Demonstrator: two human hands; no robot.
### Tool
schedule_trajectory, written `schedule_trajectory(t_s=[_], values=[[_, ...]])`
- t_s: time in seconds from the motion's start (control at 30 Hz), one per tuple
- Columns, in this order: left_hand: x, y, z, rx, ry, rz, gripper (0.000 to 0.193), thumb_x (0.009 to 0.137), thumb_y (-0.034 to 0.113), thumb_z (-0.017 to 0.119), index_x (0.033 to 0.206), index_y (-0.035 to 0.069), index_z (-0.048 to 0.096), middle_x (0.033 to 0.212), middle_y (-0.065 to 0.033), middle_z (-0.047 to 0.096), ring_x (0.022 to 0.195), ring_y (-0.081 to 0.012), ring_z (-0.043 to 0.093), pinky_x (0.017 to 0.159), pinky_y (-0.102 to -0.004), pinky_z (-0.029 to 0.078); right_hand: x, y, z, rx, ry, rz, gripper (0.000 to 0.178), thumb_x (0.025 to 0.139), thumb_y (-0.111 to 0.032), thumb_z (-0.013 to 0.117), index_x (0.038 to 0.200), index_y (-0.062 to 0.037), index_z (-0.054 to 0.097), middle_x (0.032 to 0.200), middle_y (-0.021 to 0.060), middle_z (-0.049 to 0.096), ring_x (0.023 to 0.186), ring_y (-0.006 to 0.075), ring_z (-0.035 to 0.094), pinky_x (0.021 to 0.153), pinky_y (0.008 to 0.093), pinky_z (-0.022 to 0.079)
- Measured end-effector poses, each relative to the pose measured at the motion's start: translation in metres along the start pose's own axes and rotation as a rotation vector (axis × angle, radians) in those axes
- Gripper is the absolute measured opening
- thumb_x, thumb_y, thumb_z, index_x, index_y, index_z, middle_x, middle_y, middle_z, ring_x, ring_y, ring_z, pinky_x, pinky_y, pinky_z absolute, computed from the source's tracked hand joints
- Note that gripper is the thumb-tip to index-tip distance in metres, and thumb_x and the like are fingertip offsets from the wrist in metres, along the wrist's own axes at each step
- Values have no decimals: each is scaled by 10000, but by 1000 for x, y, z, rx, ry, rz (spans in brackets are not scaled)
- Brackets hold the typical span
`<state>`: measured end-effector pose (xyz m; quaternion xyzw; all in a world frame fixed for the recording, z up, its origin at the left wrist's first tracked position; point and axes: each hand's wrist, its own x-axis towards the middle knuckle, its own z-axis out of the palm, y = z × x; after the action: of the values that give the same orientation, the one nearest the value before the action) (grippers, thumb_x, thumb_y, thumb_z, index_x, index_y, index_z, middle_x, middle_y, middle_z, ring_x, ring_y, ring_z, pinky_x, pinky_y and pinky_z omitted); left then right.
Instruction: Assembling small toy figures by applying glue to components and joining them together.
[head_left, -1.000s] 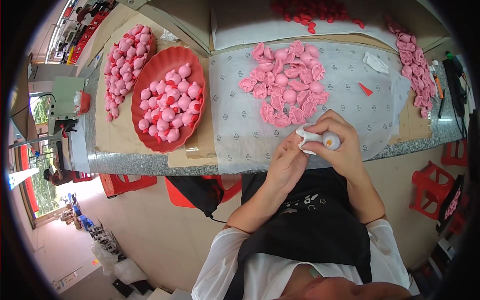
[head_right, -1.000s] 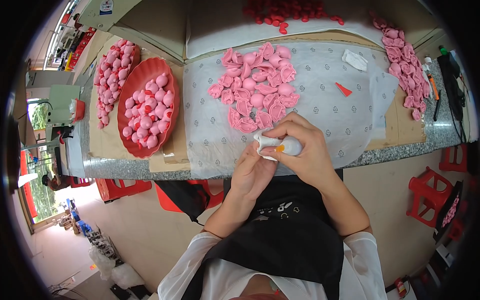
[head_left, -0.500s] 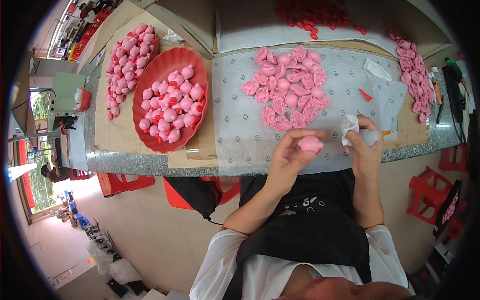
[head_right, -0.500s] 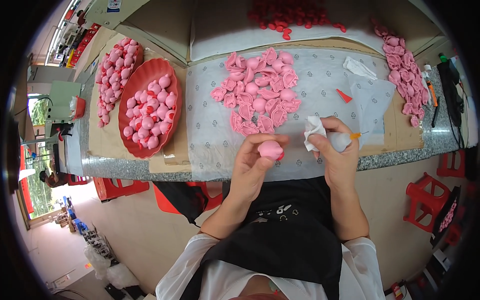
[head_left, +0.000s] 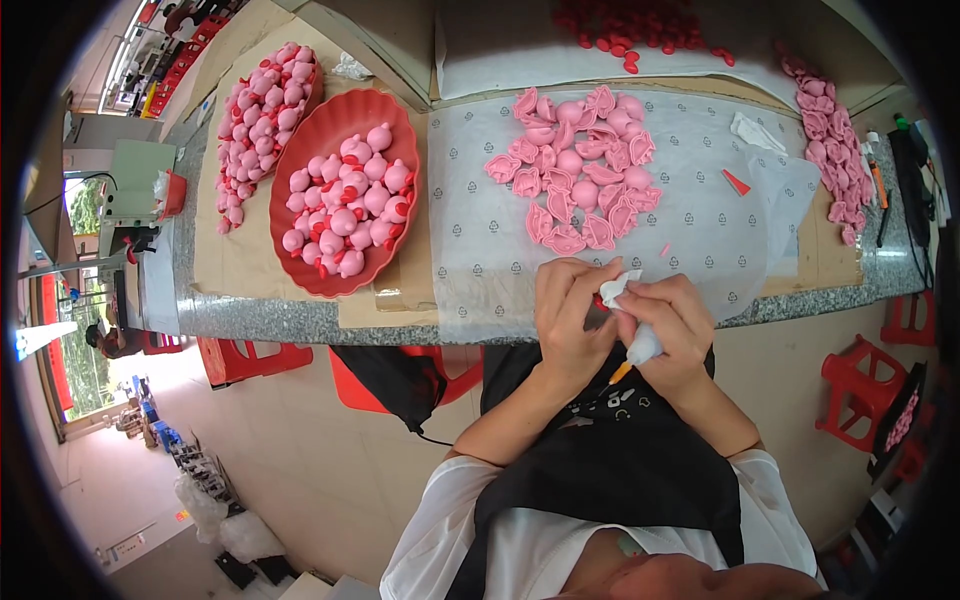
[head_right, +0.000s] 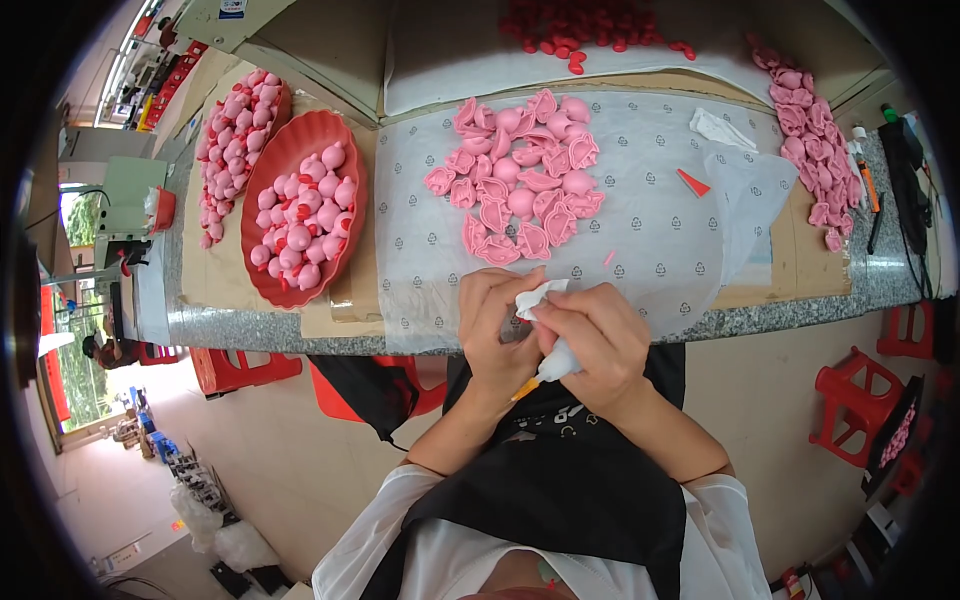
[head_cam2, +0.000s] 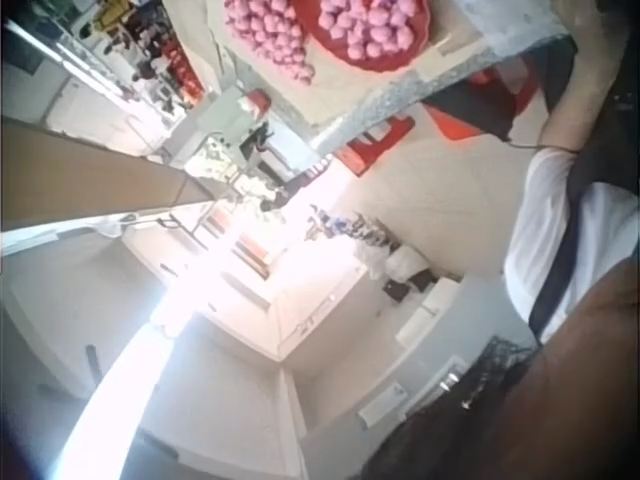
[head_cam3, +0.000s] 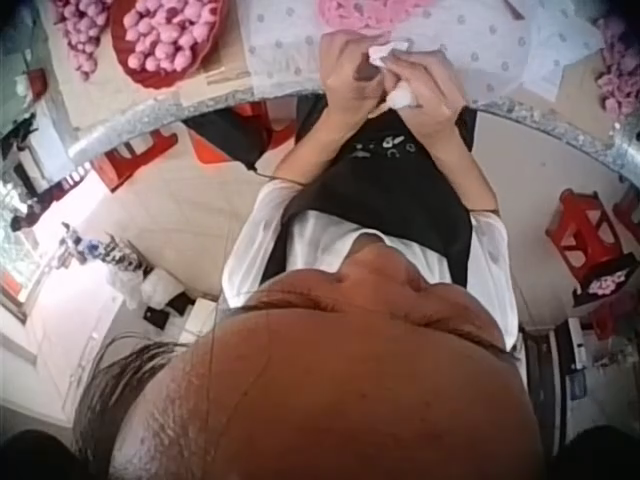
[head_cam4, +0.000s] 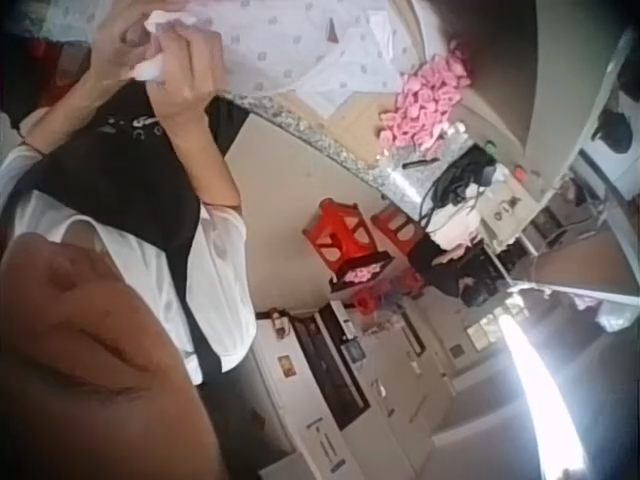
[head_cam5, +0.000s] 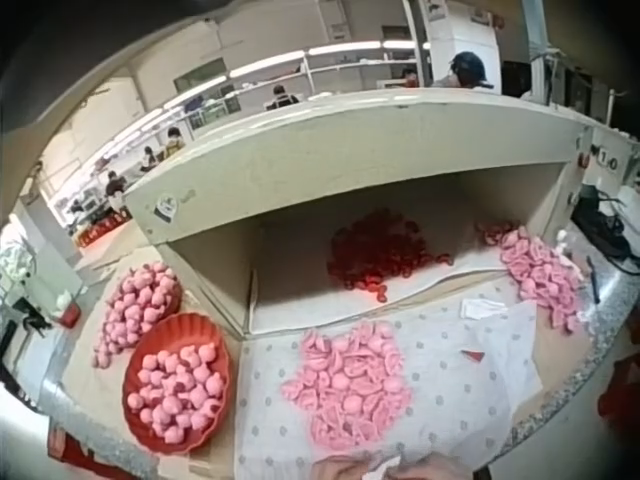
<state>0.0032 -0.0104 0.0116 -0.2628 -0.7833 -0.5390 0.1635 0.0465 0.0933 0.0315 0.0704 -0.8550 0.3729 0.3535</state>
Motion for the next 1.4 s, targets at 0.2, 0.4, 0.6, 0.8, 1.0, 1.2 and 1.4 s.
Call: schedule_trajectory(t_s=[0.2, 0.4, 0.6, 0.8, 1.0, 1.2, 1.4], values=[[6, 3, -4, 69, 8, -75, 376, 503, 50, 735, 847, 37, 585, 720, -63, 484, 688, -201, 458, 585, -273, 371, -8, 1, -16, 325, -93, -2, 196, 584, -17, 667, 762, -12, 586, 697, 75, 536, 544, 171, 505, 467, 248, 389], [9, 4, -4, 83, -54, -103, 393, 486, -12, 697, 860, 31, 584, 707, -59, 455, 676, -200, 433, 580, -275, 360, 0, 2, -20, 320, -10, 385, 185, 609, 50, 596, 780, 5, 540, 775, 99, 507, 672, 173, 477, 621, 252, 378], [7, 4, -1, 138, -68, -19, 430, 443, -6, 655, 862, 41, 573, 674, -51, 422, 670, -217, 424, 606, -305, 337, 10, 2, 2, 117, -41, 245, 211, 599, -5, 657, 776, -2, 541, 749, 97, 519, 603, 209, 522, 531, 269, 417], [14, 3, -7, -99, -71, -137, 313, 544, -23, 670, 844, 23, 594, 795, -76, 524, 725, -189, 466, 640, -275, 378, 8, 25, -22, 83, 137, 219, 244, 590, 13, 651, 802, -12, 533, 786, 109, 533, 628, 218, 526, 552, 274, 418], [5, 0, -3, -1015, -159, -411, 380, 656, 43, 654, 986, 61, 465, 964, -116, 525, 919, -200, 494, 796, -302, 384, 22, 19, -48, -180, 70, 386, 316, 594, 20, 668, 887, -16, 557, 942, 119, 499, 702, 138, 477, 600, 236, 385], [-5, 9, 12, -1646, -163, -682, 269, 741, 114, 597, 966, 109, 450, 1016, -131, 508, 990, -225, 463, 883, -342, 334, 4, 17, -13, 723, 36, 356, 252, 582, 33, 674, 809, -22, 577, 927, 113, 521, 802, 161, 514, 691, 266, 423], [-7, 8, 13, -1692, -177, -628, 201, 780, 208, 552, 944, 125, 470, 1024, -131, 504, 1009, -233, 446, 885, -354, 324, 1, 14, -12, 1034, 96, 451, 171, 639, 41, 637, 783, -23, 571, 960, 163, 526, 841, 200, 522, 776, 310, 413]])
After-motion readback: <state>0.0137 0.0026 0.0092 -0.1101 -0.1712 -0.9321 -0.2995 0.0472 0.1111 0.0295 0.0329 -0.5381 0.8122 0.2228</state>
